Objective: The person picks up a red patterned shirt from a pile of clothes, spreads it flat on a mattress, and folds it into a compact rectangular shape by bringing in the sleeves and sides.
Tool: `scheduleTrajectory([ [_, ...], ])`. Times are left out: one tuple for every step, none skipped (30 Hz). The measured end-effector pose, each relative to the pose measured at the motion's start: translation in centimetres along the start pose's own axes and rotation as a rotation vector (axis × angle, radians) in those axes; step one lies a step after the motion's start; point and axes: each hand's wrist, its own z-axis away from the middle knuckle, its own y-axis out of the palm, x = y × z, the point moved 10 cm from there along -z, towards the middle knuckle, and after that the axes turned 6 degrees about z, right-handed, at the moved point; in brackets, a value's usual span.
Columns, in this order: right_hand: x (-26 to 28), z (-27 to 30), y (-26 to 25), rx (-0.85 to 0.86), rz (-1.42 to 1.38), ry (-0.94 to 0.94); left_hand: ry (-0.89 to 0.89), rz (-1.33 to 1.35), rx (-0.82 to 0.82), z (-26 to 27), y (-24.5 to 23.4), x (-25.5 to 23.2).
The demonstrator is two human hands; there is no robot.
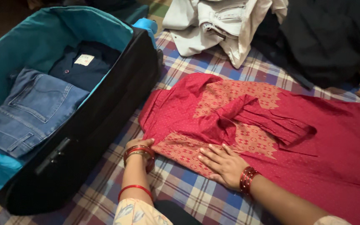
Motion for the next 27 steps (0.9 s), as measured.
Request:
scheduleTrajectory([
  [0.2,-0.7,0.1,0.025,0.022,0.017,0.024,0.094,-0.052,-0.5,-0.4,0.1],
  [0.5,-1.5,-0.3,0.025,0.019,0.014,0.021,0.093,-0.056,-1.1,-0.3,0.5],
  [0.8,-2.5,-0.1,0.076,0.008,0.029,0.058,0.076,-0.073,-1.8,-0.2,0.6],
  [1.2,-3.8,0.0,0.127,-0.002,0.044,0.094,0.059,-0.091,-2.5,-0.1,0.7],
  [1.7,-5.6,-0.4,0.124,-0.004,0.042,0.095,0.057,-0.095,-3.2,0.2,1.2],
  [2.4,-7.4,-0.5,0.145,0.000,0.037,0.155,0.091,-0.108,-3.7,0.4,1.1],
  [3.0,-9.0,-0.6,0.169,0.008,0.031,0.214,0.127,-0.118,-4.0,0.5,0.9],
  [4.0,-10.5,-0.8,0.169,0.009,0.029,0.213,0.129,-0.120,-4.3,0.4,1.0],
  [4.3,-11.9,-0.7,0.197,-0.012,0.093,0.151,0.154,-0.073,-4.6,0.6,1.7],
  [4.0,-12.4,-0.5,0.225,-0.032,0.158,0.088,0.179,-0.026,-4.7,0.9,2.3],
  [3.9,-12.3,-0.4,0.229,-0.026,0.149,0.083,0.189,-0.029,-4.5,1.0,2.5],
  [3.8,-12.2,-0.4,0.209,-0.027,0.144,0.045,0.314,-0.016,-4.5,1.4,2.9],
  [3.9,-11.9,-0.1,0.190,-0.031,0.142,0.006,0.434,-0.001,-4.5,1.9,3.6],
  [3.6,-10.9,0.5,0.194,-0.029,0.136,0.000,0.439,-0.003,-4.7,2.3,4.1],
  [3.6,-9.6,0.5,0.156,-0.023,0.064,0.054,0.521,-0.010,-5.3,2.3,3.8],
  [3.6,-8.1,0.5,0.117,-0.016,-0.007,0.109,0.603,-0.018,-5.8,2.2,3.6],
  [3.1,-6.2,0.9,0.123,-0.016,-0.011,0.103,0.606,-0.019,-6.1,2.5,4.1],
  [2.9,-4.2,0.9,0.103,-0.046,-0.038,0.074,0.637,-0.003,-6.5,2.9,4.4],
  [2.9,-2.9,0.7,0.078,-0.076,-0.069,0.050,0.669,0.008,-7.1,2.8,4.2],
  [2.7,-1.6,0.5,0.078,-0.075,-0.078,0.048,0.675,0.001,-7.4,2.6,3.9],
  [2.6,-0.2,0.7,0.140,-0.071,-0.055,0.045,0.667,-0.009,-7.6,2.4,3.6],
  [2.4,0.6,0.9,0.203,-0.066,-0.031,0.052,0.644,-0.015,-7.7,2.6,3.3],
  [2.8,0.5,0.5,0.202,-0.070,-0.042,0.072,0.621,-0.024,-7.8,2.6,3.2],
  [2.9,0.2,0.2,0.225,-0.049,-0.040,0.096,0.597,-0.034,-7.8,2.5,3.0],
  [3.2,-0.2,-0.1,0.249,-0.028,-0.034,0.112,0.574,-0.039,-7.8,2.6,2.9],
  [3.7,-1.1,-0.5,0.249,-0.034,-0.042,0.108,0.560,-0.040,-7.9,2.7,2.8],
  [3.9,-2.4,-0.2,0.327,-0.044,-0.013,0.090,0.559,-0.044,-7.7,2.8,3.0],
])
